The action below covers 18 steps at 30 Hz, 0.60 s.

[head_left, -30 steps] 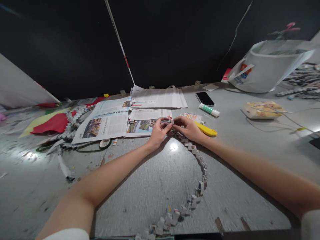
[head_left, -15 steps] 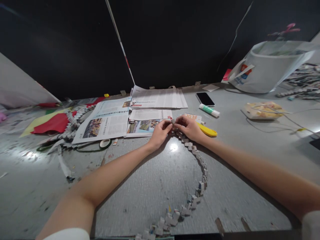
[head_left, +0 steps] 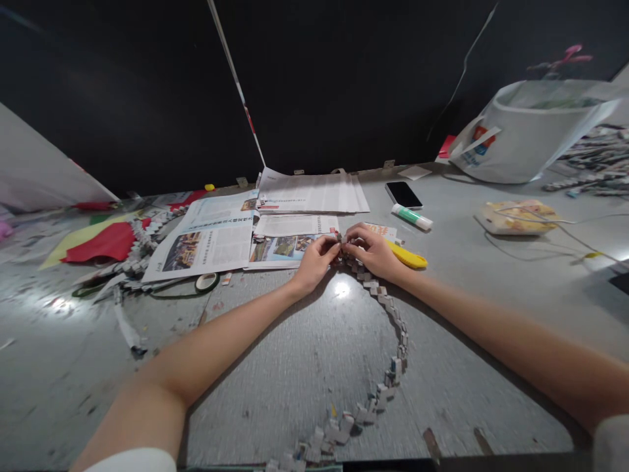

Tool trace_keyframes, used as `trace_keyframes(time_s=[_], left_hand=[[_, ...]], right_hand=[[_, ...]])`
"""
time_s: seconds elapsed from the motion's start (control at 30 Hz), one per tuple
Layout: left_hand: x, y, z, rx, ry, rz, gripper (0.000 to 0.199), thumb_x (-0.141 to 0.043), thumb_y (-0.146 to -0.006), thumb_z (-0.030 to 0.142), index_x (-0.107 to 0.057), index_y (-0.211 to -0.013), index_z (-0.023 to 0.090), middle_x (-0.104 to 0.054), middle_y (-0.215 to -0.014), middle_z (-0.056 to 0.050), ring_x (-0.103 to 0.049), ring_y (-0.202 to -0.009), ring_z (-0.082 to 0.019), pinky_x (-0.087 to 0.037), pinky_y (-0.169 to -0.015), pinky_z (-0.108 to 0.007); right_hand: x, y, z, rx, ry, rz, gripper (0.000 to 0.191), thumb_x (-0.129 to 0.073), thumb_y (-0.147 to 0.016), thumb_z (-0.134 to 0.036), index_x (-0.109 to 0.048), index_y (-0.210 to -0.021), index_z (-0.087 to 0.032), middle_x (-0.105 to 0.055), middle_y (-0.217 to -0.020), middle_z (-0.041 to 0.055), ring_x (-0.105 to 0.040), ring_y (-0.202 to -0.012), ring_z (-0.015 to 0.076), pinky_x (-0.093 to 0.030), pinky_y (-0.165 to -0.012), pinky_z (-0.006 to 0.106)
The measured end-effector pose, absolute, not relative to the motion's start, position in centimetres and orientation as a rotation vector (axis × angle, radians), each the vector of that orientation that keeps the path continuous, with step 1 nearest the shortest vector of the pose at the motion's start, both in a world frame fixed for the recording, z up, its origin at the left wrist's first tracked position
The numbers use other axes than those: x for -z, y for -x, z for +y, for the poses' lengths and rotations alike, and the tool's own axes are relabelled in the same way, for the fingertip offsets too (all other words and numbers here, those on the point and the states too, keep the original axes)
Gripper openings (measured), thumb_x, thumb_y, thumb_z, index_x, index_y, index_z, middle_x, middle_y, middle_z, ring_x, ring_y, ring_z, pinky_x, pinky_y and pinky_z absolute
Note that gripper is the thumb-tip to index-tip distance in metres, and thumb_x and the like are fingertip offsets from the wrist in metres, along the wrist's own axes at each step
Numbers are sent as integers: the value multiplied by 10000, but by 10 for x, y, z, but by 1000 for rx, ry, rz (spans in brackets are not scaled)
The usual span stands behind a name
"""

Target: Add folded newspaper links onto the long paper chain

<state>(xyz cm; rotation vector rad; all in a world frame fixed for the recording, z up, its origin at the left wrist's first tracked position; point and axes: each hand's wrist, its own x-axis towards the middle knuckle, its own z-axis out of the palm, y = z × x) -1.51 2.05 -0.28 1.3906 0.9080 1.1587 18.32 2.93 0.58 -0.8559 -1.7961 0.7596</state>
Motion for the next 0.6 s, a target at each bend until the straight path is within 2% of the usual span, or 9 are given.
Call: trace_keyframes(time_s=[0.2,0.4,0.6], left_hand=[[4,15,21,-1113,-1410,925,460,-737,-952,648,-713,-973,189,-684,-830,-32,-599,-736,-160,-485,-693,-298],[1,17,20,-1089,-1573,906,498,-708,-970,684,-710,-823,208,-626,-758,-41,-545,-714,-180,-452,-650,-320],[2,17,20,-1091,-1617,930,441,-706,-1002,604,-694,-808,209,-629,-752,-42,-552,-721,-180,-445,-664,-321]], right_hand=[[-6,-183,27,-699,876,-1712,180,-696,-989,-439,-645,-984,-266,-666,-971,49,-624,-880,227,-548,-838,412],[-6,-183,23,-742,827,-1734,185,-677,-994,-460,-634,-1001,-280,-700,-999,63,-665,-961,253,-574,-918,446],[-7,-182,19,-744,800,-1779,200,-657,-1027,-476,-654,-1013,-276,-716,-1012,64,-688,-944,244,-587,-899,432]])
